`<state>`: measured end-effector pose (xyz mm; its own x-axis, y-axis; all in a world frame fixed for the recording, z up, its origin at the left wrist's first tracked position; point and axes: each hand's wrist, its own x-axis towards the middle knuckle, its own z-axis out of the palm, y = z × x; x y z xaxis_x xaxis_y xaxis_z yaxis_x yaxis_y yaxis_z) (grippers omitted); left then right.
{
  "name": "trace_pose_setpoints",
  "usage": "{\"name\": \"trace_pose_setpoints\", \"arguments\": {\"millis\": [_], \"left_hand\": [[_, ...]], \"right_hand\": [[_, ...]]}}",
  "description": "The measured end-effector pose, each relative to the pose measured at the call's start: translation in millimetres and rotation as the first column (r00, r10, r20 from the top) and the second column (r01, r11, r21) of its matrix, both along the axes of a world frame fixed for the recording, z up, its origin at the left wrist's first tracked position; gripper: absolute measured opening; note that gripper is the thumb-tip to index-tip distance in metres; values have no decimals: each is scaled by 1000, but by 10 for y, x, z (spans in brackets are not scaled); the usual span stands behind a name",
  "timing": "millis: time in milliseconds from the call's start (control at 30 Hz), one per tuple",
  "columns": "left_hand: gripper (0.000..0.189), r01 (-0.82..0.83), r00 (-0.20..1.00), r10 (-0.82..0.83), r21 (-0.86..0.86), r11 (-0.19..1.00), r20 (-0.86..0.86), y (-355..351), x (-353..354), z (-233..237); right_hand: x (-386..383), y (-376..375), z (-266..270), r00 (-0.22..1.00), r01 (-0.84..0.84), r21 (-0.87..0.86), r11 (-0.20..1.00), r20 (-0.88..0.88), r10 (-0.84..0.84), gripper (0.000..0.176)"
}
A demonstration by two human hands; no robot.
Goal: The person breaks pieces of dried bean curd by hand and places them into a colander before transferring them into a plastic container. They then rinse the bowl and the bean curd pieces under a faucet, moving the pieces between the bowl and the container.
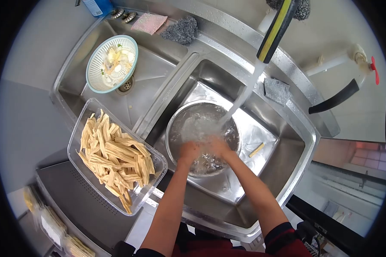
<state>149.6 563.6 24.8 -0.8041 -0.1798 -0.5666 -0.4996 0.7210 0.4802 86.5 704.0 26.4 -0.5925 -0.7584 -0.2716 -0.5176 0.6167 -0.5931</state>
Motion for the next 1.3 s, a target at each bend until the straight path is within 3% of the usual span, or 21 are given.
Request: {"name": "trace_pose_setpoints", "arguments": {"millis": [67, 133, 200, 267, 333, 400, 433, 467, 500, 533, 600, 633, 700, 767, 800, 833, 967, 1067, 1100, 1233, 1300], "left_hand": [[35, -157, 986, 161, 99, 983, -36, 112, 157, -151], [36, -300, 947, 316, 202, 932, -50, 218, 208, -109], [42, -485, 857, 514, 340, 806, 5, 289, 168, 135], [41, -562, 805, 593, 301, 771, -15, 439, 258, -182], [39, -628, 750, 660, 270, 730, -40, 508, 318, -259], [36, -732, 521, 830, 604, 315, 199, 549, 348, -187], [36, -729, 520, 831, 609, 312, 196, 555, 340, -272], [35, -788, 398, 858, 600, 138, 325, 542, 323, -338], [33, -824, 268, 852, 566, -39, 450, 544, 336, -400], [33, -823, 267, 852, 567, -41, 450, 563, 345, -457], [35, -753, 10, 795, 528, -393, 606, 523, 199, 6], [35, -747, 8, 795, 532, -399, 607, 528, 161, 58], [32, -724, 113, 936, 673, -153, 334, 545, 177, 110], [28, -721, 189, 930, 687, -87, 316, 515, 197, 198], [24, -710, 267, 919, 704, -15, 289, 471, 188, 296], [25, -667, 422, 902, 704, 242, 90, 458, 105, 765], [20, -550, 287, 886, 820, -159, 365, 509, 86, 1232], [18, -464, 366, 891, 883, -76, 269, 324, 165, 1758], [16, -480, 293, 931, 876, -51, 215, 245, 225, 1961], [20, -342, 51, 986, 930, -130, 157, -363, 662, 2371], [32, -358, 22, 993, 929, -97, 112, -797, 943, 2469]], "right_hand": [[152, 70, -193, 993, 99, -96, 990, -49, -104, 42], [260, 91, -279, 863, 305, 209, 929, 352, -362, 45], [281, 22, -192, 804, 356, 240, 903, 415, -427, 45], [365, -52, -158, 729, 400, 279, 873, 479, -488, 44], [456, -104, -200, 489, 694, 208, 690, 568, -662, 38], [623, -159, -272, 416, 804, 155, 575, 545, -728, 39], [662, -205, -314, 335, 890, 94, 446, 528, -780, 39], [685, -270, -294, 338, 889, 92, 448, 527, -780, 39], [728, -325, -270, 141, 959, 103, 263, 631, -763, 33], [745, -364, -244, -50, 988, 138, 71, 720, -693, 28], [738, -397, -202, 70, 987, 67, 149, 654, -753, 29], [712, -414, -171, 189, 972, 4, 234, 576, -796, 30], [648, -506, 248, 122, 985, 16, 174, 651, -750, 27], [611, -575, 645, 53, 993, 39, 115, 720, -692, 25], [588, -581, 783, 154, 986, -64, 152, 681, -716, 24], [574, -573, 839, 252, 968, -164, 191, 631, -734, 23], [578, -611, 1398, 268, 961, -254, 111, 748, -607, 18], [634, -711, 1952, 358, 929, -328, 170, 685, -634, 21], [686, -778, 2080, 362, 928, -327, 177, 688, -628, 21], [893, -1418, 2408, 772, 636, -689, 348, 557, -307, 27], [892, -1628, 2328, 866, 445, -658, 607, 490, -104, 22]]}}
